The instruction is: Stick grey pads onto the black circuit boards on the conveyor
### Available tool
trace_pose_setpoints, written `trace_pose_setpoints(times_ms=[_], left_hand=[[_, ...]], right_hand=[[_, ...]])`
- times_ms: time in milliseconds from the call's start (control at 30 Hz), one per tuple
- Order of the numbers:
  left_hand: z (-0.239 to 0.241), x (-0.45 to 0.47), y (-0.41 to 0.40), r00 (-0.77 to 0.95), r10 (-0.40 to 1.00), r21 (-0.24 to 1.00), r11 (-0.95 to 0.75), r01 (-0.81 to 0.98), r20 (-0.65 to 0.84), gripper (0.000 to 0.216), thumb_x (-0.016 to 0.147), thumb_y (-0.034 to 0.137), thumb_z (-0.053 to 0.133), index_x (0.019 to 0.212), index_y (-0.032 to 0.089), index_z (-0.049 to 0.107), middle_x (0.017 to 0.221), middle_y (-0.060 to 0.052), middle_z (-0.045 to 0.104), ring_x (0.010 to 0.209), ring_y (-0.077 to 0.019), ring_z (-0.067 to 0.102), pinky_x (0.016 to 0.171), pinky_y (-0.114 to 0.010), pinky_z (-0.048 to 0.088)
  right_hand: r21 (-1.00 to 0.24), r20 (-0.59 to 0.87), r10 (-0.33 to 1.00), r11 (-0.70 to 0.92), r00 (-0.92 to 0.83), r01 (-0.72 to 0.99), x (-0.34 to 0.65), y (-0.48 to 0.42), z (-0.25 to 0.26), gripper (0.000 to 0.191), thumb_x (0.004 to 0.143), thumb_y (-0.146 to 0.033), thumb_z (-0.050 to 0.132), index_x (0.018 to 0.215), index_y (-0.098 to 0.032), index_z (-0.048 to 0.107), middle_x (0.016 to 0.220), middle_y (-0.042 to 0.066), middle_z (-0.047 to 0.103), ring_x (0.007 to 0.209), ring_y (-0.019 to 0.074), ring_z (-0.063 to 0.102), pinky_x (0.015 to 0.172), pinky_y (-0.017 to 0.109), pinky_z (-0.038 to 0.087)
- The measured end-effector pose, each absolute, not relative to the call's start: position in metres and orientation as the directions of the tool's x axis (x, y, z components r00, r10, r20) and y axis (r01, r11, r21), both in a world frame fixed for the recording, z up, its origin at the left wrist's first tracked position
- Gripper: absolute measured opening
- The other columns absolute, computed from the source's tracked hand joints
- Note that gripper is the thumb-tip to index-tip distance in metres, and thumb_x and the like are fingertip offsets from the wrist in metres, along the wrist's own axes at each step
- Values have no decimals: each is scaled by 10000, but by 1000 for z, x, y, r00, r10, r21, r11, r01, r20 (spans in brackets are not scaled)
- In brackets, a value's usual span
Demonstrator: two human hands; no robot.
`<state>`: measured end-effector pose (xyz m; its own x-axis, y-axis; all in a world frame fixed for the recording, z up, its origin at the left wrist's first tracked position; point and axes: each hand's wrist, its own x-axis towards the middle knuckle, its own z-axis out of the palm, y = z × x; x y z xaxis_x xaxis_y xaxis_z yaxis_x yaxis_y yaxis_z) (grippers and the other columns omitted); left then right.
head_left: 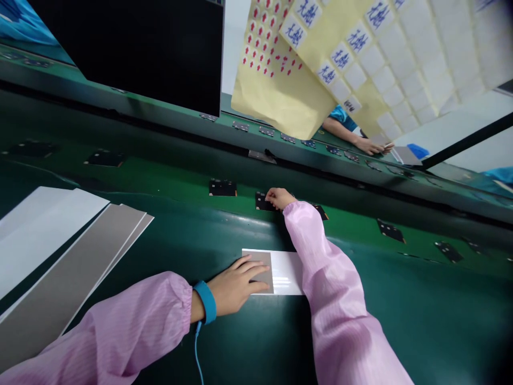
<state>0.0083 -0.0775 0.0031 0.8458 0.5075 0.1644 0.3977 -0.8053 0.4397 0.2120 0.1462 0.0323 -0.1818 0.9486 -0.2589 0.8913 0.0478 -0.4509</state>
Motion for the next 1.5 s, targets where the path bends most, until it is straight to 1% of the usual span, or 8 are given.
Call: trace_pose_setpoints(times_ms=[233,367,533,867,1000,1233,1367,1500], left_hand=[[4,7,-76,852,500,432,-810,397,156,585,737,-10,444,1255,259,482,1420,-51,357,1331,-230,275,1114,-507,219],[0,5,-74,861,479,372,-841,393,173,670,692,-57,387,1263,280,477,1422,-30,362,1317,-228,308,1086,-513,290],[-16,1,-64,872,424,241,-898,368,247,642,755,29,395,1319,334,432,1425,-9,371,1276,-253,388,1020,-485,398],[-36,0,-52,883,375,161,-926,341,282,573,823,163,416,1347,391,386,1428,8,369,1254,-286,424,987,-514,413],[-24,1,-55,887,393,154,-918,365,241,555,829,146,407,1330,383,402,1409,8,392,1250,-272,421,990,-496,409],[8,14,-55,846,482,256,-868,425,230,381,852,141,397,1182,274,531,1266,-47,492,1177,-242,438,986,-440,363],[17,23,-57,801,548,286,-828,482,239,238,904,180,376,1048,211,563,1125,-53,550,1062,-230,479,919,-427,361],[17,23,-58,767,579,319,-808,495,275,218,923,216,391,1092,191,527,1134,-64,544,1050,-218,475,926,-412,345]], right_hand=[[-315,108,956,295,-274,902,222,114,24,219,847,-134,465,955,-128,655,960,93,626,856,151,581,833,252,431],[-169,77,950,311,-303,935,220,91,24,291,819,-107,453,1041,-96,641,1092,131,571,1007,195,526,886,266,410],[-62,70,973,226,-221,972,220,83,28,259,841,-183,461,1023,-112,631,1099,126,554,988,226,501,836,321,426],[-40,31,990,141,-140,989,227,72,34,262,895,-150,387,1072,-84,570,1173,157,520,1072,245,467,861,364,402],[-121,150,975,182,-163,976,231,41,45,305,860,-147,439,1149,-120,534,1183,140,498,1076,239,457,898,375,385],[-504,166,953,304,-255,808,210,-29,64,193,807,-108,490,955,-135,610,927,57,559,790,131,541,773,245,434],[-544,74,973,224,-220,808,210,-39,62,151,755,-43,519,823,-137,615,809,34,571,686,119,522,701,239,420],[-533,53,986,161,-157,831,213,-34,49,162,748,-7,506,761,-134,607,747,24,549,631,107,492,662,233,400]])
